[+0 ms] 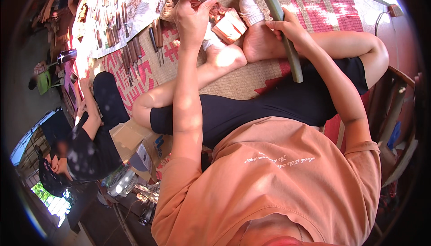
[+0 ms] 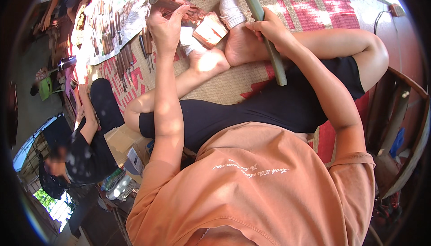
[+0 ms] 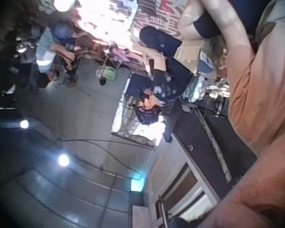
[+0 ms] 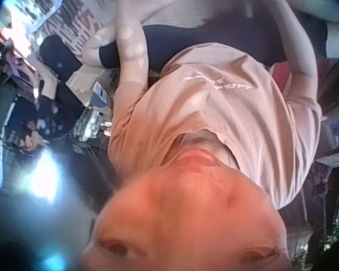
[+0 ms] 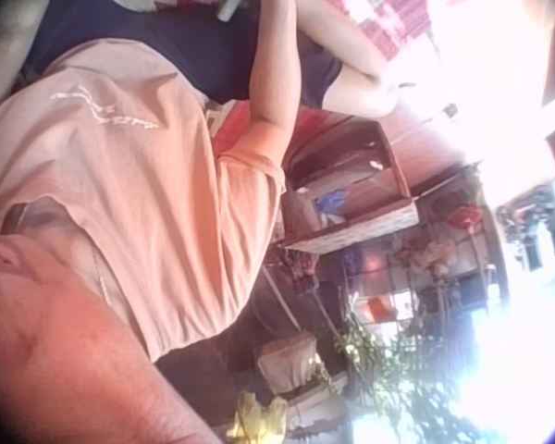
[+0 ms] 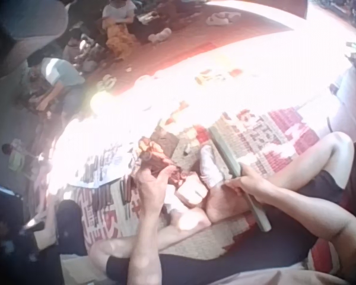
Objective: The person sits cross-legged on a mat and carves a small wooden figurine using a chisel and a green mallet. They repeatedly strike the chisel to shape the wood, occasionally adjusting the piece and clearing away shavings.
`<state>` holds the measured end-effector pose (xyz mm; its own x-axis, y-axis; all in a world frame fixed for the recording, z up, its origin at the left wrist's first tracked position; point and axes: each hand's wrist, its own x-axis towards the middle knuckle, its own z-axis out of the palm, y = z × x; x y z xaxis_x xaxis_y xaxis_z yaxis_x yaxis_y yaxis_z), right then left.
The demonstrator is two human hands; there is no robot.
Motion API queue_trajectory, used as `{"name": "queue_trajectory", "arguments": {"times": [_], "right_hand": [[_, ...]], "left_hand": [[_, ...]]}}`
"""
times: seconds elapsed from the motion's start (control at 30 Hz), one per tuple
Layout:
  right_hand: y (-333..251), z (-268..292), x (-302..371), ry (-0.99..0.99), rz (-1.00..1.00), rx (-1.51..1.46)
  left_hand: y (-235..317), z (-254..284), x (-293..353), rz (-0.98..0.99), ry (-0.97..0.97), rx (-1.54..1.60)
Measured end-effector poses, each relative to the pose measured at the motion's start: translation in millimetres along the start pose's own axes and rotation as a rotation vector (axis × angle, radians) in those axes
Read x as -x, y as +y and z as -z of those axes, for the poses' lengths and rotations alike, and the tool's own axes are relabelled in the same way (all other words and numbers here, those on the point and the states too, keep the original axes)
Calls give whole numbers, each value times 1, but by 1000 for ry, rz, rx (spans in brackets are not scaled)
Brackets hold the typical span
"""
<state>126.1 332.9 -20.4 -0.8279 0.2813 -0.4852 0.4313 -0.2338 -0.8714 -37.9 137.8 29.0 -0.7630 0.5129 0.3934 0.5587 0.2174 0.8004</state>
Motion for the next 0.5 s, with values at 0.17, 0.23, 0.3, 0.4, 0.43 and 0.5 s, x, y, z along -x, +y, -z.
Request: {"name": "queue_trajectory", "arguments": {"times": [0.17, 0.23, 0.3, 0.4, 0.43, 0.5], "right_hand": [[-4, 0, 2, 0, -12, 8], [-5, 0, 3, -7, -16, 12], [-6, 0, 4, -4, -21, 9], [-6, -1, 4, -4, -24, -3], [-5, 0, 3, -4, -24, -8], [-4, 1, 2, -6, -15, 3]], "left_hand": [[23, -6, -12, -65, -132, -133], [25, -8, -15, -64, -182, -150], [27, -6, -18, -35, -227, -183], [15, -3, -16, -36, -172, -126], [12, -4, -15, -38, -150, -113], [10, -5, -14, -40, -106, -90]]}}
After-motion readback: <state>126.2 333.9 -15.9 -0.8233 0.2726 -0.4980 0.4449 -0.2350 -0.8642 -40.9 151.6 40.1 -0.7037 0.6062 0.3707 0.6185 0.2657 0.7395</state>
